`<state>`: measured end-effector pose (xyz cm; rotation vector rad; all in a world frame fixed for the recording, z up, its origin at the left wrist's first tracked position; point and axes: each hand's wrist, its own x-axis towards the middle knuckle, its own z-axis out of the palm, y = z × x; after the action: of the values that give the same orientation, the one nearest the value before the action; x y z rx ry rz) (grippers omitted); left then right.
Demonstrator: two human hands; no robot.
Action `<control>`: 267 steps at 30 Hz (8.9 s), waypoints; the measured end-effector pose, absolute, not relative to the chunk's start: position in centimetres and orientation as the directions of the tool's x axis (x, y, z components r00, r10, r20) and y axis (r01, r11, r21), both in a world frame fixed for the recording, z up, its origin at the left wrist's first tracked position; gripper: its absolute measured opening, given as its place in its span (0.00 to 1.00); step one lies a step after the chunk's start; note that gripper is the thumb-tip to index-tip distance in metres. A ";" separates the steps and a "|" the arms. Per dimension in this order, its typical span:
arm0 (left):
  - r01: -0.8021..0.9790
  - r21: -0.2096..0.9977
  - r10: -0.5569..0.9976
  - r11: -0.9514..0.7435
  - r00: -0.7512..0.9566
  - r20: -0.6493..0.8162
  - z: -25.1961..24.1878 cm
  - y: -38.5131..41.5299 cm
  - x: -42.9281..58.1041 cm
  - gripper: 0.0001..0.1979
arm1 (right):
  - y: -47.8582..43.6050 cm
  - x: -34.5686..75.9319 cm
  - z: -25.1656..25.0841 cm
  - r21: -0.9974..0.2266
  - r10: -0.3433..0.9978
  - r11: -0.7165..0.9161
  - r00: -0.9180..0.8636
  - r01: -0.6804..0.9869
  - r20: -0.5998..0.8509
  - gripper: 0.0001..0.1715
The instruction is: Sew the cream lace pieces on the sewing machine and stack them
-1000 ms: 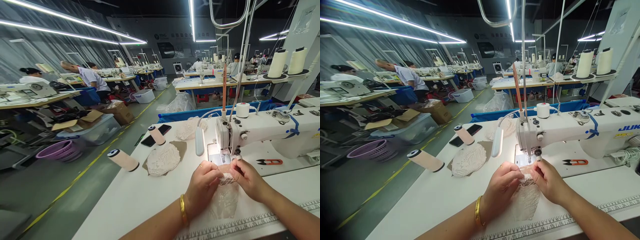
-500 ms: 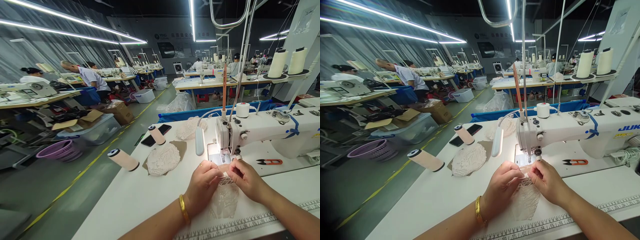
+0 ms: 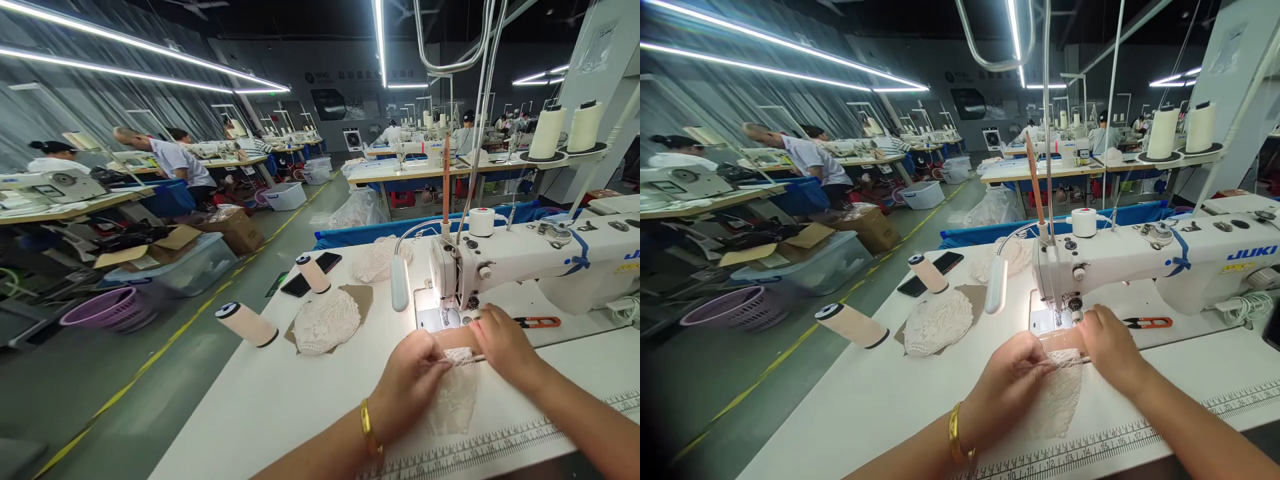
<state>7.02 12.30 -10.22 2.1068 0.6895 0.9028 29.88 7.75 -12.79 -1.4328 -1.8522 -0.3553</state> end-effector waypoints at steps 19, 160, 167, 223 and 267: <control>-0.046 0.936 0.728 0.348 0.643 -0.239 -8.9 12.9 7.7 0.23 | 7.3 27.7 -11.2 -0.981 0.987 0.096 -0.142 0.170 0.072 0.24; 0.360 0.108 0.363 -0.927 0.782 0.507 -11.5 15.5 8.4 0.10 | 8.9 31.1 -12.7 -0.171 0.862 0.431 -0.349 0.886 0.367 0.15; 0.372 0.100 0.371 -0.923 0.789 0.489 -11.6 15.4 8.5 0.10 | 8.9 31.0 -12.3 -0.180 0.867 0.422 -0.337 0.889 0.369 0.15; 0.234 0.253 0.338 -0.939 0.765 0.548 -12.6 17.0 8.8 0.13 | 7.7 30.6 -11.2 -0.249 0.852 0.510 -0.443 0.823 0.278 0.12; 0.225 0.099 0.245 -0.969 0.849 0.468 -12.0 16.1 7.8 0.07 | 7.6 30.8 -12.2 -0.217 0.818 0.532 -0.431 0.818 0.380 0.13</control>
<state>7.79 16.13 -12.01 2.9823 0.3787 0.7633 30.76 7.60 -12.17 -1.3342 -2.3341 -0.0002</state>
